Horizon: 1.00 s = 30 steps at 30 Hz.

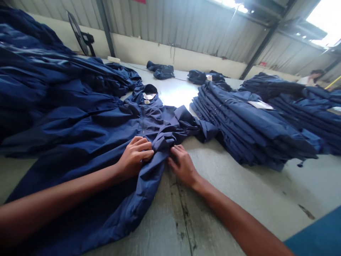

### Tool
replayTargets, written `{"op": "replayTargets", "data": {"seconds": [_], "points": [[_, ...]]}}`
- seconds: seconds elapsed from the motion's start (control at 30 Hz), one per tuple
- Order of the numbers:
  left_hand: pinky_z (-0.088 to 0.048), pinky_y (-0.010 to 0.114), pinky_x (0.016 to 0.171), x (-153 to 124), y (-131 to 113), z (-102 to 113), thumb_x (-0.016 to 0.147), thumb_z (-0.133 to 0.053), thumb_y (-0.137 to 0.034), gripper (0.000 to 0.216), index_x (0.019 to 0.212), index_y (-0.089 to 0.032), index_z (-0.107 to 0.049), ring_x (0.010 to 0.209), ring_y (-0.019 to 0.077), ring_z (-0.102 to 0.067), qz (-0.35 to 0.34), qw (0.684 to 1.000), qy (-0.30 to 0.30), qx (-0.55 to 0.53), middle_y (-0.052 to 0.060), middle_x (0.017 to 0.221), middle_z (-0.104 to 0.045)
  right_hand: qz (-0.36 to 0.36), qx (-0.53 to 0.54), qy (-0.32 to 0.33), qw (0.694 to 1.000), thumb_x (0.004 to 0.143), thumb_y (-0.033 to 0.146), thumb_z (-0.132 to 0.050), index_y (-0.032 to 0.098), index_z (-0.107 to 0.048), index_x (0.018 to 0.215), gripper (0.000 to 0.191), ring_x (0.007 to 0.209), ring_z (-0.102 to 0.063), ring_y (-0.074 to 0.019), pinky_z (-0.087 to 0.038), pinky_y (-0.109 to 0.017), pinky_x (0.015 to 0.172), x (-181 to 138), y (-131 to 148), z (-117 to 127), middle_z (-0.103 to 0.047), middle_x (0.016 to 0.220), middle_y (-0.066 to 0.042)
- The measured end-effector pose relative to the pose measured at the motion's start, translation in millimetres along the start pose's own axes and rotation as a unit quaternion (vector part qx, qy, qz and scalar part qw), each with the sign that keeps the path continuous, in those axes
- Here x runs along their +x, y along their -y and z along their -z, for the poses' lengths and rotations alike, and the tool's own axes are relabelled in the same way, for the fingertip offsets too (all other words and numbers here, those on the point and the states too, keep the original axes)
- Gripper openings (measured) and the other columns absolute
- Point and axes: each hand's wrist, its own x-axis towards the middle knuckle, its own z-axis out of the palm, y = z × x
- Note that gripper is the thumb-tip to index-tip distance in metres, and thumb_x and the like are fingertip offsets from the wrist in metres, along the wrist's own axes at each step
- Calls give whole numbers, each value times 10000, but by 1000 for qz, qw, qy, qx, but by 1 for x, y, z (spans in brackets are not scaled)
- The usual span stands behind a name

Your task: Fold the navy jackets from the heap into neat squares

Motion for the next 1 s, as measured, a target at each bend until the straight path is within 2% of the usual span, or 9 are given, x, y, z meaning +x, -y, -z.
{"op": "replayTargets", "data": {"seconds": [0.07, 0.17, 0.27, 0.37, 0.43, 0.53, 0.67, 0.83, 1.0], "points": [[-378, 372, 841, 0, 1, -1, 876, -512, -80, 228, 691, -206, -469, 778, 182, -496, 6, 1000, 3, 2, 15, 768, -588, -20, 5, -38, 999, 990, 285, -542, 233, -644, 929, 129, 983, -633, -265, -523, -423, 906, 1, -1, 6, -707, 997, -86], [-398, 375, 863, 2, 2, -4, 919, -580, -170, 137, 811, -216, -509, 839, 199, -537, 40, 999, -1, 2, 19, 849, -617, -60, 13, -99, 993, 1013, 339, -524, 231, -652, 921, 191, 907, -639, -238, -513, -360, 805, 0, 0, 23, -702, 952, -64], [-426, 381, 898, 3, 3, -7, 988, -605, -278, 103, 964, -212, -529, 887, 203, -581, 81, 996, -7, -21, 24, 933, -638, -107, 26, -165, 980, 1043, 437, -510, 240, -667, 985, 258, 762, -620, -196, -485, -303, 667, -4, 5, 41, -666, 832, -22], [-462, 379, 900, 2, 3, -10, 993, -591, -231, 144, 1115, -193, -526, 906, 199, -606, 90, 994, -16, -57, 28, 965, -635, -146, 30, -221, 964, 1055, 497, -492, 263, -660, 1085, 291, 587, -566, -173, -452, -283, 553, -6, 11, 52, -587, 678, 23], [-491, 380, 922, 1, 3, -10, 988, -601, -204, 296, 1264, -174, -499, 962, 201, -621, 72, 994, -25, -77, 54, 1056, -643, -133, 8, -241, 961, 1068, 481, -455, 274, -652, 1139, 294, 695, -648, -199, -534, -321, 644, -6, 15, 54, -673, 815, -19], [-509, 400, 1022, -1, 2, -9, 1015, -599, -197, 468, 1458, -221, -448, 1169, 223, -604, 17, 996, -20, -84, 106, 1301, -597, -54, -43, -213, 975, 1061, 408, -463, 281, -643, 1233, 280, 1123, -670, -277, -549, -458, 986, -5, 20, 51, -697, 1204, -97], [-466, 466, 1147, 0, 3, -8, 1027, -566, -163, 536, 1527, -342, -491, 1383, 273, -500, -26, 996, 38, -70, 113, 1535, -453, 6, -70, -217, 974, 1055, 321, -459, 277, -651, 1248, 276, 1205, -618, -288, -494, -509, 1083, -5, 23, 46, -653, 1213, -103], [-478, 512, 1128, 1, 5, -16, 997, -561, -118, 629, 1573, -341, -439, 1366, 291, -537, -11, 991, 124, -54, 104, 1588, -454, -46, -118, -200, 972, 1040, 369, -491, 266, -633, 1334, 343, 1269, -576, -301, -449, -546, 1138, -1, 7, 46, -614, 1285, -131], [-478, 470, 1155, 1, 5, -20, 954, -581, -90, 637, 1550, -257, -428, 1356, 274, -550, 28, 988, 133, -71, 113, 1598, -440, -170, -70, -181, 966, 1013, 564, -516, 228, -524, 1485, 579, 1373, -532, -342, -410, -605, 1158, -1, -37, 50, -565, 1476, -184]]}}
